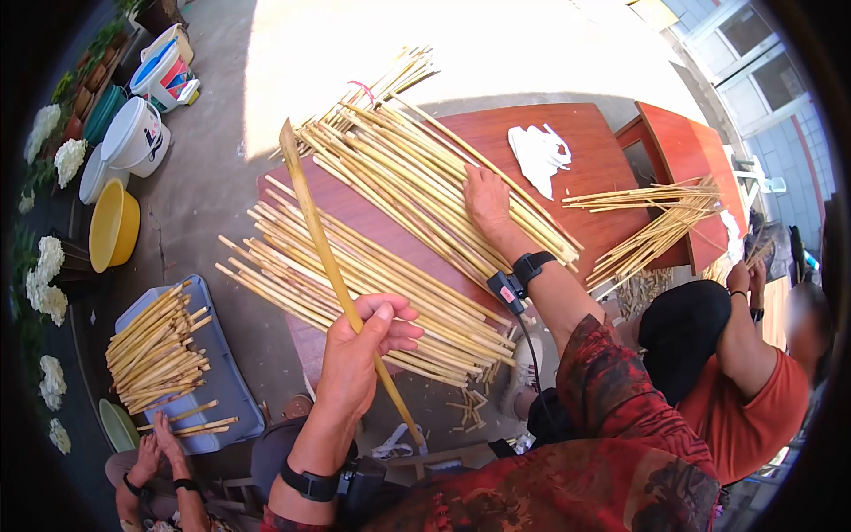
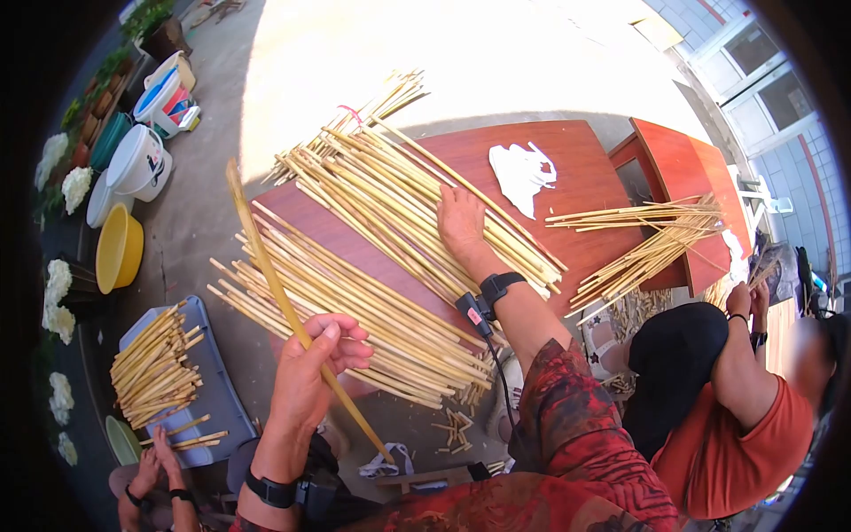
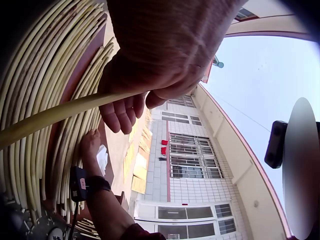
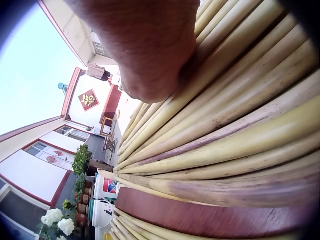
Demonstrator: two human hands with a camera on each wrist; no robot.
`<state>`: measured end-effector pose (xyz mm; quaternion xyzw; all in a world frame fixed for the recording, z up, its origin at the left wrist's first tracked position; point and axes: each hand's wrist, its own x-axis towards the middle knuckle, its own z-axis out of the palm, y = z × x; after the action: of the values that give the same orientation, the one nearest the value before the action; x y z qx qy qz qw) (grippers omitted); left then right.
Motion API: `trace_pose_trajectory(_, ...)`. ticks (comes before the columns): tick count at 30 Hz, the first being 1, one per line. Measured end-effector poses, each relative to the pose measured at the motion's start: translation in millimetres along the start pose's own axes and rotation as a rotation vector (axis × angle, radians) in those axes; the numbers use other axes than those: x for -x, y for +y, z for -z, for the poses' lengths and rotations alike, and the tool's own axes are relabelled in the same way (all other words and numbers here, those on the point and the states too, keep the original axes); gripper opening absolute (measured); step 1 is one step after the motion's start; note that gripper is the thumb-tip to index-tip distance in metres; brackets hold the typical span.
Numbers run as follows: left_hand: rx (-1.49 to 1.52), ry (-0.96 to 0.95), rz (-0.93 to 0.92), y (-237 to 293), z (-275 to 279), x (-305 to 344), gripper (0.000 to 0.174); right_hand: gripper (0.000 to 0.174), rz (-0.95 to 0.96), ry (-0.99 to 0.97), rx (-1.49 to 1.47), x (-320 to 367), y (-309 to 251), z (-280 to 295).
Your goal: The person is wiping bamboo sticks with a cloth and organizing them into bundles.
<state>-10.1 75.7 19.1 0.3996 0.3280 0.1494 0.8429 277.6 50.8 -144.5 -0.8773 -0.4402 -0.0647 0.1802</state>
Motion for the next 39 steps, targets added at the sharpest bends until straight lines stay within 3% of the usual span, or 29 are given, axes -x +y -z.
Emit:
trace_pose_trajectory(9,-0.025,0.01,-0.021,-5.7,0.0,10.5,0.023,0.033,0.04,0.022,-0.101,1.1,22.2,10.8)
trace_pose_trajectory(11,-0.022,0.007,-0.025,-5.4,0.0,10.8,0.023,0.034,0.014,0.165,-0.019,0.3,33.5,12.1)
trace_pose_trajectory(13,-0.034,0.02,-0.033,-4.1,-0.6,10.6,0.023,0.034,-0.067,0.095,-0.03,0.5,43.6,11.4)
trace_pose_trajectory(15,-0.026,0.022,-0.04,-2.8,0.6,10.1,0.022,0.035,-0.158,-0.142,-0.055,2.2,44.4,15.0)
trace_pose_trajectory(17,-0.016,0.027,-0.04,-2.5,1.7,10.5,0.021,0.034,-0.149,-0.149,-0.055,4.4,40.8,14.9)
trace_pose_trajectory(20,0.005,0.02,-0.087,-0.7,2.8,11.4,0.022,0.029,-0.038,0.097,0.097,8.6,25.3,31.5)
trace_pose_trajectory(21,0.012,0.021,-0.088,0.8,3.4,11.8,0.022,0.029,-0.032,0.095,0.101,8.3,16.9,37.9)
trace_pose_trajectory(25,0.052,0.018,-0.122,5.1,4.4,12.6,0.022,0.019,0.074,-0.216,-0.254,23.1,-30.9,71.5)
trace_pose_trajectory(29,0.084,0.017,-0.18,8.7,9.3,14.6,0.022,0.017,0.131,-0.613,-0.13,60.9,-67.7,71.7)
trace_pose_trajectory(32,0.097,0.004,-0.198,13.2,13.4,18.5,0.022,0.015,0.225,-0.585,0.003,83.3,-58.6,48.2)
trace_pose_trajectory(39,0.113,-0.003,-0.225,22.2,19.9,29.5,0.022,0.015,0.205,-0.55,0.203,93.2,-66.3,50.0)
